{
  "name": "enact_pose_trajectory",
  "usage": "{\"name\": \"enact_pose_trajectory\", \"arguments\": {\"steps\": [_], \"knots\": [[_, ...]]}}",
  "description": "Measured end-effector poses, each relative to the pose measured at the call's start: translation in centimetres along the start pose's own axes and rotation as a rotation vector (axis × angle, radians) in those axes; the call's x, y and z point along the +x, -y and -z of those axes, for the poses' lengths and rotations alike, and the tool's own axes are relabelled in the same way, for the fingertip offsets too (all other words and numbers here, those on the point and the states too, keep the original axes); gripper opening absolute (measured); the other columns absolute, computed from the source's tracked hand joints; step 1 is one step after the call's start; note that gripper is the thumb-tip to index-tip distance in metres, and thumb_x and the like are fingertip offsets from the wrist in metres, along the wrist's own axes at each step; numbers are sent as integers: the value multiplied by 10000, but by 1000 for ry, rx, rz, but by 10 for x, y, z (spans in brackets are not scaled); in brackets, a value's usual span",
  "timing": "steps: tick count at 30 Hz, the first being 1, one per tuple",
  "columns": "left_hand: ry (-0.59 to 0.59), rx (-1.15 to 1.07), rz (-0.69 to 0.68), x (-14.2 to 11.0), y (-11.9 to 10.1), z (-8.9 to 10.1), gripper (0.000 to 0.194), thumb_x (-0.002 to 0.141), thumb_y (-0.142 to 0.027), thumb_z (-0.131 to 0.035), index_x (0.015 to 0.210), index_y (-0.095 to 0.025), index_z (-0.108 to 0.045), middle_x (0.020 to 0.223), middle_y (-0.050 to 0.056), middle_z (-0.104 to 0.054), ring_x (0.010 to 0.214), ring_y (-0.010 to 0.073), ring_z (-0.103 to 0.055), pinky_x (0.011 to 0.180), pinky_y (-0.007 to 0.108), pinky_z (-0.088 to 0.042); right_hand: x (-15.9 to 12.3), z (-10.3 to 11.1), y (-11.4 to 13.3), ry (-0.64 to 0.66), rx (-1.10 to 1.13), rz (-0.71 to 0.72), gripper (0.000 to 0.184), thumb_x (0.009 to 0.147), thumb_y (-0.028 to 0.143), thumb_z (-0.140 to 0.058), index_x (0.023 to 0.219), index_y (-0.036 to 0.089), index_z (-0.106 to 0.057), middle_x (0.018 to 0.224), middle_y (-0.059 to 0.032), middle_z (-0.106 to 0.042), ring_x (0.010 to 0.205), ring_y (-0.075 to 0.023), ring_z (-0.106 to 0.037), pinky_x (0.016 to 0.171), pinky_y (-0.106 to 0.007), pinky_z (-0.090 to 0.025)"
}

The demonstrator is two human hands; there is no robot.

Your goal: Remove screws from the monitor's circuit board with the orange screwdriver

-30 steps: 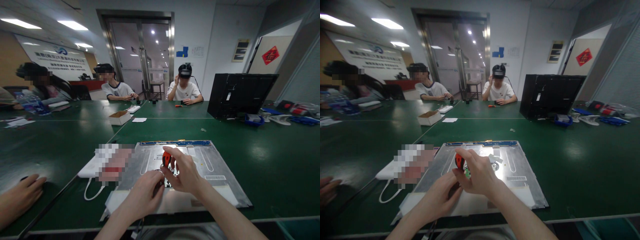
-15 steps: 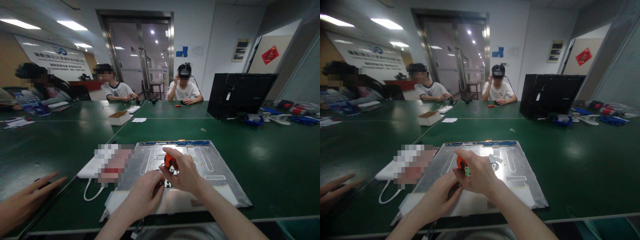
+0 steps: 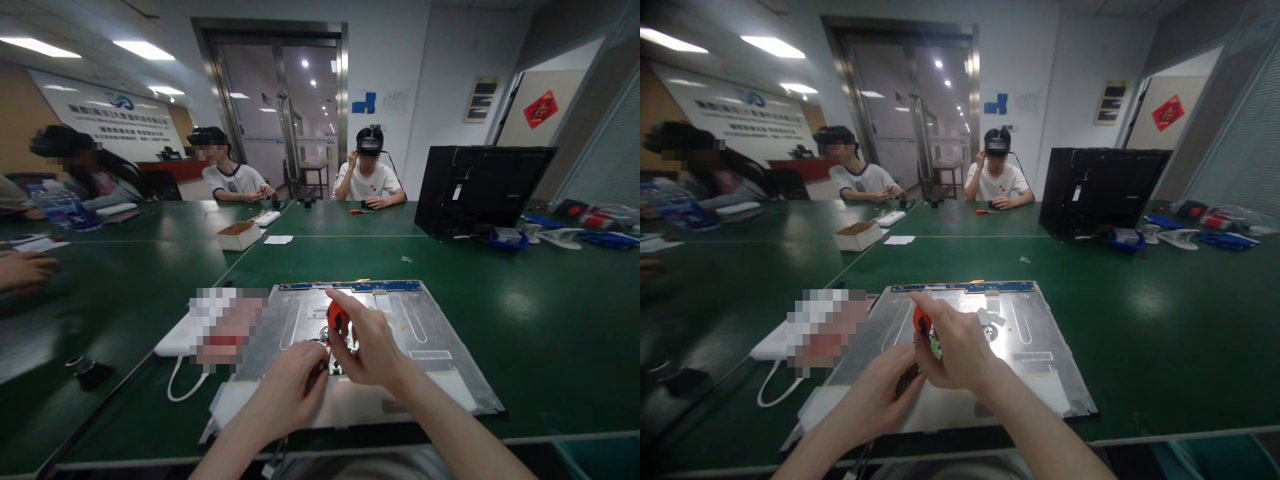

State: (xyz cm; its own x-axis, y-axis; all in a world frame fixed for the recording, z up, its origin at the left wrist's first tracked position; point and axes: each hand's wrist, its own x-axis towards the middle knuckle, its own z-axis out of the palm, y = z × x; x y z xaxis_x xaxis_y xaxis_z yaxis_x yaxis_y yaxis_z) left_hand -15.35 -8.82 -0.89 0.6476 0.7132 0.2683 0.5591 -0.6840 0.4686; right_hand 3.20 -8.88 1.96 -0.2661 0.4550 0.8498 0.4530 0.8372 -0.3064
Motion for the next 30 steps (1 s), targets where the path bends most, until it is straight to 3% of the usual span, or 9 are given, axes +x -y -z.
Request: {"name": "enact_pose_trajectory", "arguments": {"steps": [12, 21, 30], "knots": [[-51, 5, -31, 0, -2, 0, 140, 838, -132, -442, 858, -186, -570, 802, 41, -628, 738, 210, -571, 670, 316, -413, 1, -3, -2, -54, -87, 28, 405, 990, 332, -506, 1369, 231, -406, 835, -7, -638, 577, -123, -548, 508, -241, -452], [-5, 1, -9, 1, -1, 0, 118, 860, -162, -448, 855, -188, -563, 833, 53, -638, 768, 216, -576, 693, 323, -433, 1, 2, 2, -10, -1, 4, 526, 910, 169, -465, 1426, 199, -363, 900, -33, -639, 622, -127, -565, 534, -250, -475], [-32, 14, -20, 0, -2, 1, 122, 836, -147, -456, 851, -199, -564, 825, 53, -641, 765, 211, -586, 689, 311, -449, 2, -2, 0, -66, -63, 27, 428, 953, 243, -495, 1369, 229, -394, 855, -7, -626, 578, -112, -530, 505, -231, -452]]}}
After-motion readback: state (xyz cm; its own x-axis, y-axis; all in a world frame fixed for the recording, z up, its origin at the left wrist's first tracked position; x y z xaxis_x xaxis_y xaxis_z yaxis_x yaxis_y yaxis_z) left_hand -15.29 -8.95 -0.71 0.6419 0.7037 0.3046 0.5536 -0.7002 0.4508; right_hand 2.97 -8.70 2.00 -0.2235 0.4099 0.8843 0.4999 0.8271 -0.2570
